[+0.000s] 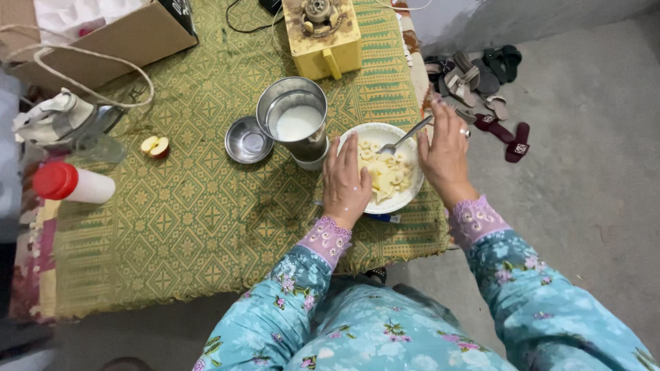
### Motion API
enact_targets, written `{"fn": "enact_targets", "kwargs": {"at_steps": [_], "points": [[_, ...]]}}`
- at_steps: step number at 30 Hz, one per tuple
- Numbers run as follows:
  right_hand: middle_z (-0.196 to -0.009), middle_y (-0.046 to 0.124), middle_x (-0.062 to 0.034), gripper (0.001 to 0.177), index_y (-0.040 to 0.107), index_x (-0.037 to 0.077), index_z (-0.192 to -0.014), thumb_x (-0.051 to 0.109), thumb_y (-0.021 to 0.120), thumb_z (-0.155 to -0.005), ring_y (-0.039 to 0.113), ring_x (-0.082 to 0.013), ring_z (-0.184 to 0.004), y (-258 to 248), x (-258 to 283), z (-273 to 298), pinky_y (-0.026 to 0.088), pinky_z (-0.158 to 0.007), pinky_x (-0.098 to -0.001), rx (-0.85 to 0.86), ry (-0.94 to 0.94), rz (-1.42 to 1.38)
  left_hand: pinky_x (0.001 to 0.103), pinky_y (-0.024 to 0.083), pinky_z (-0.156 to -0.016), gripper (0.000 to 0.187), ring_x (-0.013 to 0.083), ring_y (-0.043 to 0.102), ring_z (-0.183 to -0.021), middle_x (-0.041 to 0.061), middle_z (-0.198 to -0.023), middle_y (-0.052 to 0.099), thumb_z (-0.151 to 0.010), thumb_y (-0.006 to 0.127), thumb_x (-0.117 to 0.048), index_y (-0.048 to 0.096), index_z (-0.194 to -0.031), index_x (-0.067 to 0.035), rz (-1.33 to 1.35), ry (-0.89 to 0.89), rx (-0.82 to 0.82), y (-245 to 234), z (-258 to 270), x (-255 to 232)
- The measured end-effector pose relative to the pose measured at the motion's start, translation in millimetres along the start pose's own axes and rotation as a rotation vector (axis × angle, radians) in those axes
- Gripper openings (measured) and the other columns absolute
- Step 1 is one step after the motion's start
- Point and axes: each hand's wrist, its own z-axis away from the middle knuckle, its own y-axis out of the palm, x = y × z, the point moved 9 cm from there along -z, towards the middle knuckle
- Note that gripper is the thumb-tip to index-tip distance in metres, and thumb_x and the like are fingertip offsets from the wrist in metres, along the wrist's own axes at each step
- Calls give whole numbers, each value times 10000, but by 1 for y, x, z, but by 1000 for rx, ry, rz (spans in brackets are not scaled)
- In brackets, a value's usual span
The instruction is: The person uses a spoon to transfer sliced fruit from a white plate into a metal container. The person then picks up a red-lidded bottle and shakes it.
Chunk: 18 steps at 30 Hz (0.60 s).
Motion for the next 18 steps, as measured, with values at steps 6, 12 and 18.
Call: {"fn": "enact_targets", "kwargs": {"at_steps": [6, 12, 18], "points": [[-1386, 605, -208, 613, 427, 21, -1507, 150, 721, -985, 528, -367, -1299, 12, -28, -29, 407, -1092, -469, -41, 169, -281, 494, 286, -1237, 663, 384, 355, -1488, 171, -1540, 481, -897, 578, -68, 393, -1531, -10, -40, 86, -60, -24, -11, -22], [-1043, 778, -107, 324, 688, 13, -1202, 25, 801, -899, 675, -266, -1011, 11, -28, -34, 499, -938, -384, -162, 100, -352, 500, 284, -1242, 645, 379, 355, -1501, 148, -1509, 511, -895, 567, -45, 411, -1520, -20, -72, 104, -26, -34, -21, -25], [-970, 747, -16, 347, 633, 44, -1187, -19, 746, -866, 693, -35, -860, 30, -40, -28, 567, -782, -201, -86, 315, -958, 516, 256, -1263, 655, 381, 335, -1512, 158, -1512, 514, -887, 575, -24, 417, -1522, -29, -51, 182, -48, -49, -32, -31]]}}
